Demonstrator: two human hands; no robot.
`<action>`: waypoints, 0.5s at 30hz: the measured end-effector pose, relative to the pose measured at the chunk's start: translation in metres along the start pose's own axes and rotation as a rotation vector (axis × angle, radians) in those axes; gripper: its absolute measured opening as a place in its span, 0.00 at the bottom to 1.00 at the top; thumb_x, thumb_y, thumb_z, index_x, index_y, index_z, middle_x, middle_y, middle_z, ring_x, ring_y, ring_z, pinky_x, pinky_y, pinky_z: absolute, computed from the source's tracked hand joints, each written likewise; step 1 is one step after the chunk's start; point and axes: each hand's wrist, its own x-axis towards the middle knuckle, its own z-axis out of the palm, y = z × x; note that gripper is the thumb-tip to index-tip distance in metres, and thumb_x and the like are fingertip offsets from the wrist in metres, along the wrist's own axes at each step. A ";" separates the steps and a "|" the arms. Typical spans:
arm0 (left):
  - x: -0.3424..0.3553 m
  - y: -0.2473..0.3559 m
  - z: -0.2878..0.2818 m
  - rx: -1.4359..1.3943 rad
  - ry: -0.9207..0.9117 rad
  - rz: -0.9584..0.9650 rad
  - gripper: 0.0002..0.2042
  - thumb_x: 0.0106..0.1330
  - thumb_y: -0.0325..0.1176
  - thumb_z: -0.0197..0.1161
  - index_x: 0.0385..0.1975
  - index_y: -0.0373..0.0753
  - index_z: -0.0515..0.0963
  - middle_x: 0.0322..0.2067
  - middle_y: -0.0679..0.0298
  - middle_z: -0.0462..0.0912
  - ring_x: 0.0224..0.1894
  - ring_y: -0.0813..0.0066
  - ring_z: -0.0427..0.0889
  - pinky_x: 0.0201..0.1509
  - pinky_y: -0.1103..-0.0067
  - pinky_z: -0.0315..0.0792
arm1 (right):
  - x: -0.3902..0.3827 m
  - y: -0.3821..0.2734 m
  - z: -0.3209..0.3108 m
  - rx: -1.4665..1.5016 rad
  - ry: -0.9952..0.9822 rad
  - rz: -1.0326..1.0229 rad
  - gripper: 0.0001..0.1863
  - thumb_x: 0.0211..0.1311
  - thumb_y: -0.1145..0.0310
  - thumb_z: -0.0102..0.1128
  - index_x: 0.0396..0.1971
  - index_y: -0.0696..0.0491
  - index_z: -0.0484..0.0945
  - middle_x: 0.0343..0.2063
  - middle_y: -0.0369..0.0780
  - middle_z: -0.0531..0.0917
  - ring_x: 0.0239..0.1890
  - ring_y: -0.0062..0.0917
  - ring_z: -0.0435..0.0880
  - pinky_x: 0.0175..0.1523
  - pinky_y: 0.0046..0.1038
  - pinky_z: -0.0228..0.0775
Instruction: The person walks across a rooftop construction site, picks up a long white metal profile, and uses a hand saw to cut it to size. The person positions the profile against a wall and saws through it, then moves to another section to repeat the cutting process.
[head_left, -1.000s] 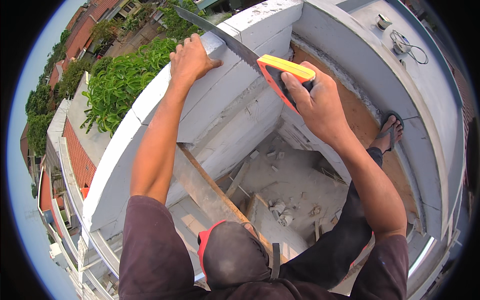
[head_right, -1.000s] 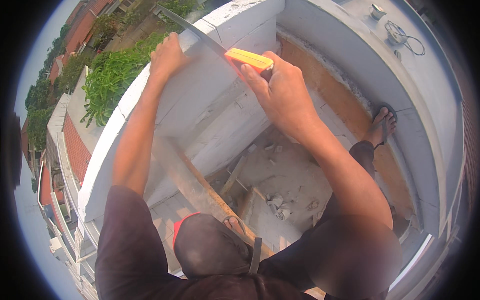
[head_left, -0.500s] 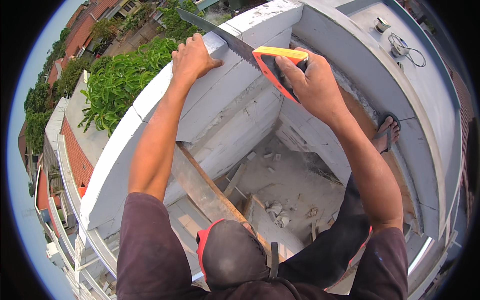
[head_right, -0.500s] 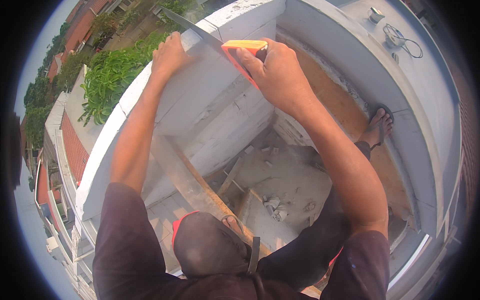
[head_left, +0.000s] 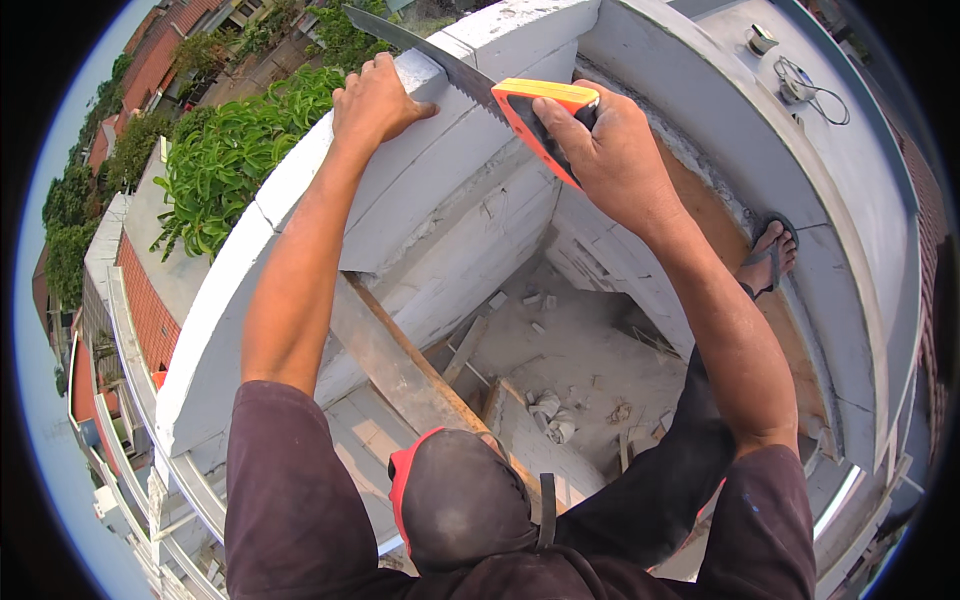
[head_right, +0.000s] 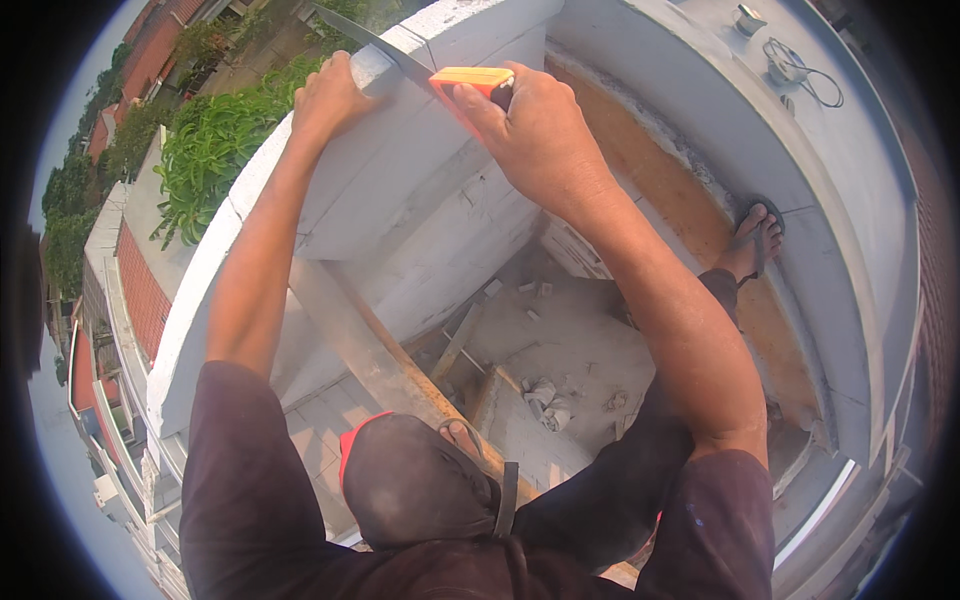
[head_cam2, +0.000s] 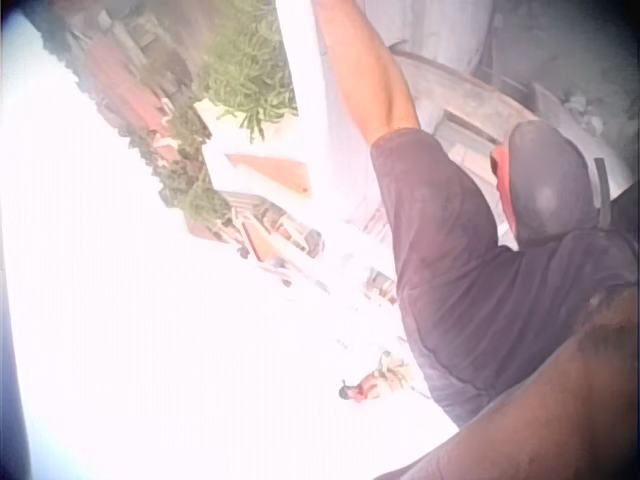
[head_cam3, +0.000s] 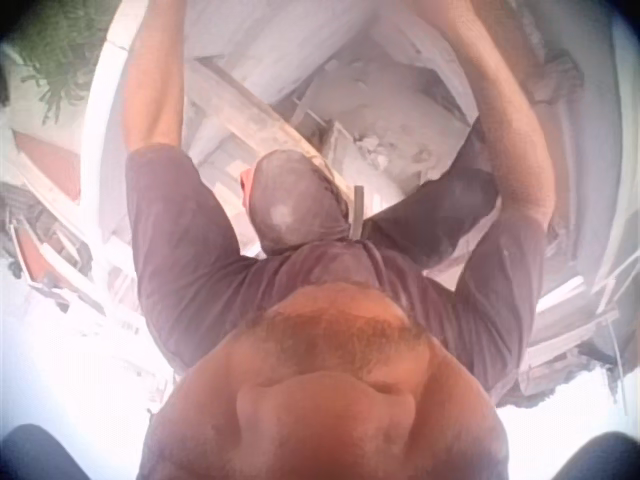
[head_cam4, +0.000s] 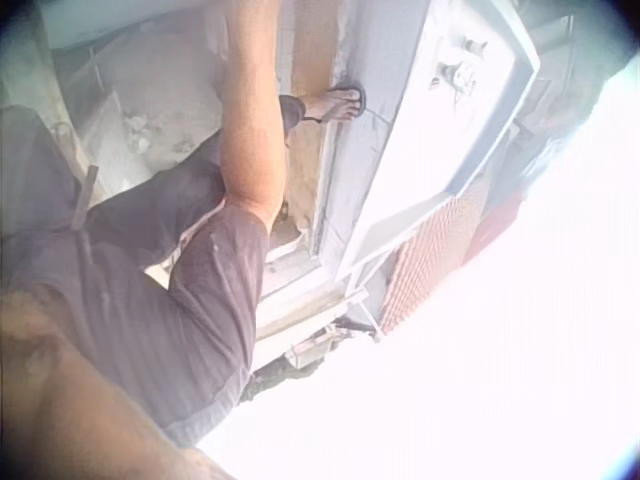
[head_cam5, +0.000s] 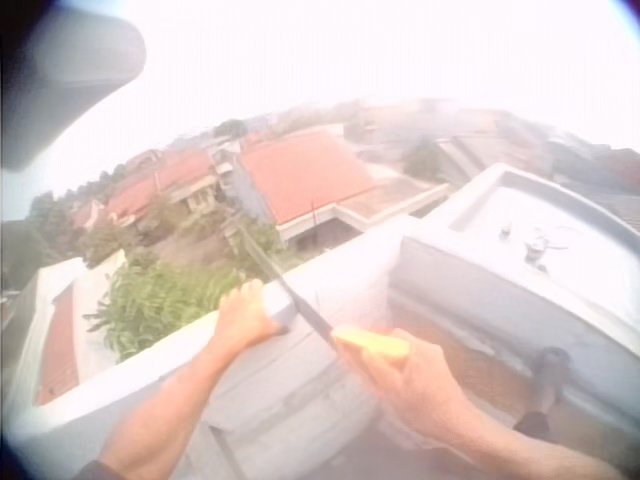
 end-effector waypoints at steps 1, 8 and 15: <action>-0.003 -0.002 -0.002 0.001 -0.015 0.009 0.44 0.48 0.57 0.81 0.59 0.32 0.72 0.58 0.48 0.80 0.61 0.48 0.78 0.62 0.57 0.72 | 0.004 -0.006 0.004 -0.012 -0.017 0.018 0.17 0.76 0.60 0.58 0.35 0.62 0.78 0.19 0.40 0.73 0.24 0.21 0.69 0.33 0.28 0.67; -0.007 0.009 -0.006 0.054 -0.017 0.019 0.42 0.50 0.57 0.80 0.57 0.30 0.73 0.56 0.48 0.81 0.60 0.47 0.79 0.61 0.57 0.73 | -0.161 0.041 -0.083 -0.019 -0.018 0.038 0.12 0.77 0.65 0.53 0.39 0.59 0.79 0.22 0.32 0.75 0.22 0.10 0.69 0.29 0.19 0.61; -0.010 -0.010 0.000 -0.056 0.051 0.000 0.45 0.47 0.57 0.82 0.58 0.30 0.73 0.55 0.48 0.82 0.59 0.47 0.79 0.62 0.57 0.72 | 0.007 -0.010 -0.024 -0.114 -0.075 0.139 0.23 0.76 0.57 0.56 0.43 0.68 0.79 0.23 0.44 0.81 0.26 0.23 0.74 0.39 0.31 0.72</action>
